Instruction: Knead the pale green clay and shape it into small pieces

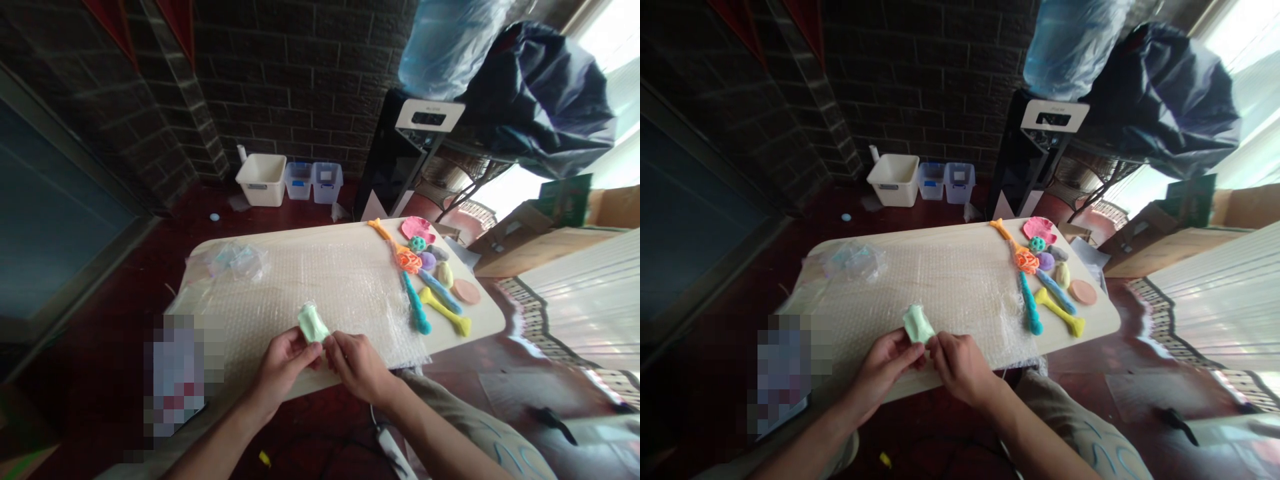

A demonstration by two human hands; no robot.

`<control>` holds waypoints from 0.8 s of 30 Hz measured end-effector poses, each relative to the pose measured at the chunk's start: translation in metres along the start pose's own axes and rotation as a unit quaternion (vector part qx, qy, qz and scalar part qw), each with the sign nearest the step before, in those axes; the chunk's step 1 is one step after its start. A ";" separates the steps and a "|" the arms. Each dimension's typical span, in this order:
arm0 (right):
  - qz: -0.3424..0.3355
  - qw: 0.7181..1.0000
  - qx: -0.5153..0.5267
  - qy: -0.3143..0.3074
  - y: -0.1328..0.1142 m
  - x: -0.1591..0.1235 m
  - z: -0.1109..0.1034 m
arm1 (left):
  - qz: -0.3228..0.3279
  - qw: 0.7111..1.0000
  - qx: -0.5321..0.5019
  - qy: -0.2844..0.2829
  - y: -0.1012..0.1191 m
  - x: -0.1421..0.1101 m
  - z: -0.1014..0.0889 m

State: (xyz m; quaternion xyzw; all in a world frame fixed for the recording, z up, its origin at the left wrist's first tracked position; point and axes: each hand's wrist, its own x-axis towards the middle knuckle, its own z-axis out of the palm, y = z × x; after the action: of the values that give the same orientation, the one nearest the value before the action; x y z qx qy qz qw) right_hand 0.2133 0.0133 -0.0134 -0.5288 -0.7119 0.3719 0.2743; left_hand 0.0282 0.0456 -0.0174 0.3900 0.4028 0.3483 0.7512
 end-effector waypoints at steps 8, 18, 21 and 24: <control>0.004 1.000 -0.011 0.026 -0.001 0.002 0.001 | 0.025 0.997 0.080 0.002 0.001 0.003 -0.008; 0.061 0.997 0.041 0.040 0.007 0.002 -0.001 | 0.020 0.991 0.129 -0.005 -0.006 0.004 -0.013; 0.089 0.990 0.105 0.045 0.009 0.003 0.002 | 0.020 0.992 0.122 0.009 -0.005 0.005 -0.013; 0.134 0.964 0.228 0.042 0.011 0.006 0.003 | 0.023 0.994 0.107 0.022 -0.002 0.005 -0.012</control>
State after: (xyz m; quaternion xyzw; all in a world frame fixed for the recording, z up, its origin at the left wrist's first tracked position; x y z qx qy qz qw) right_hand 0.2150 0.0204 -0.0244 -0.5583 -0.5187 0.5351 0.3646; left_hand 0.0199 0.0530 -0.0251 0.4697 0.4453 0.3291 0.6876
